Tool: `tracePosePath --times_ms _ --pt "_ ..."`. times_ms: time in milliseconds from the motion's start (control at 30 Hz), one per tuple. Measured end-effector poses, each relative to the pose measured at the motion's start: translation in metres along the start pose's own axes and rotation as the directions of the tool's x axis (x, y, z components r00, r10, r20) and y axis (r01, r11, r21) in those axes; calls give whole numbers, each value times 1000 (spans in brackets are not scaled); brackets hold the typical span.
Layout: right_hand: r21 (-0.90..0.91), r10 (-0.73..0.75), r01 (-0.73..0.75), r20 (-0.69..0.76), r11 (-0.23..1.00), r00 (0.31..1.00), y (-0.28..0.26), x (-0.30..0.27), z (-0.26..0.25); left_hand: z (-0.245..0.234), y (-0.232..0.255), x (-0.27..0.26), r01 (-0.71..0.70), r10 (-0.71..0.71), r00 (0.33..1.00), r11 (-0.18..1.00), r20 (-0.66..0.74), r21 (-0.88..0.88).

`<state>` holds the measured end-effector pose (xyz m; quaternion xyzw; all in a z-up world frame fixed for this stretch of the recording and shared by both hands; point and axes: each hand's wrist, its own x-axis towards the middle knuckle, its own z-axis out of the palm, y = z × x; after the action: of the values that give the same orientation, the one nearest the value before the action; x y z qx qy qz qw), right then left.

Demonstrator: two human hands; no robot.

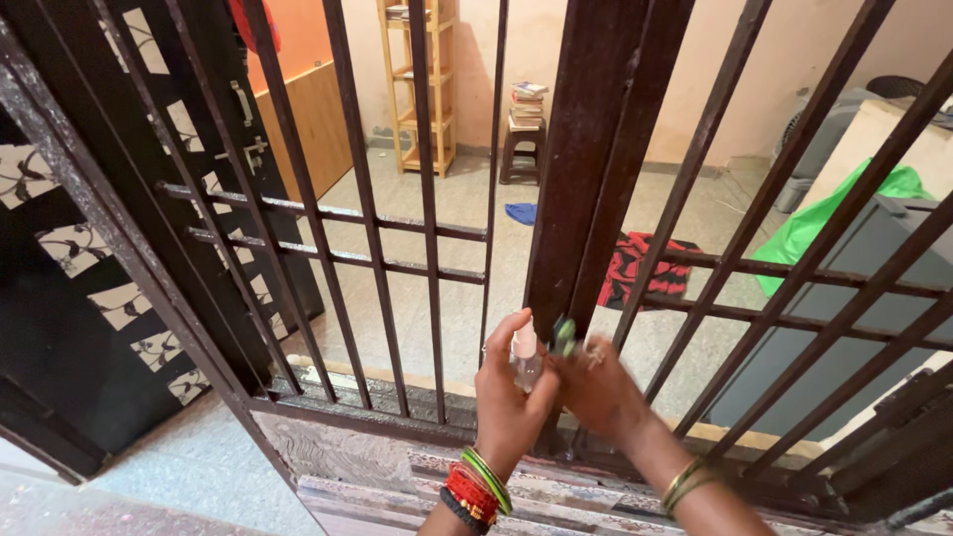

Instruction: The person cleans a brown metal security gate by spraying a liquid from a small bottle and wiping the bars with a patterned cloth. The person systematically wipes the vertical and horizontal bars of the gate.

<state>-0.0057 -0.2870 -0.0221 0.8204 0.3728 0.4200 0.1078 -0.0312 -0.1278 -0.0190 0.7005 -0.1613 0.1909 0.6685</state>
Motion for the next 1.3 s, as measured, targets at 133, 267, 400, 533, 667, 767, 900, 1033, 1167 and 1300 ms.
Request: tracePosePath --times_ms 133,267,400,533,667,767,900,1033,1167,1300 --pt "90 39 -50 121 995 992 2 -21 11 -2 1 1 -362 362 931 932 -43 24" --pt "-367 171 -281 -304 887 937 79 9 -25 5 3 1 -241 241 970 969 9 55" --pt "-145 288 -348 -323 926 902 107 19 -62 19 7 0 -180 178 979 984 96 10" --pt "-319 183 -188 -46 929 982 57 2 -50 32 6 0 -446 448 894 890 3 96" --pt "-81 170 -168 19 982 985 40 -12 -48 32 7 0 -440 441 897 892 9 104" --pt "-204 273 -338 -289 919 917 71 -9 -63 32 12 3 -399 400 916 913 8 81" --pt "-142 355 -459 -452 877 818 86 -5 -74 40 22 1 -245 243 969 967 38 68" --pt "-93 452 -541 -443 836 774 81 5 -85 41 29 -1 -214 204 970 974 131 69" --pt "-189 638 -657 -153 730 754 93 31 -92 59 31 6 -365 363 931 927 42 86" --pt "-261 641 -629 -47 732 766 103 40 -87 86 31 2 -269 269 963 963 13 -5"
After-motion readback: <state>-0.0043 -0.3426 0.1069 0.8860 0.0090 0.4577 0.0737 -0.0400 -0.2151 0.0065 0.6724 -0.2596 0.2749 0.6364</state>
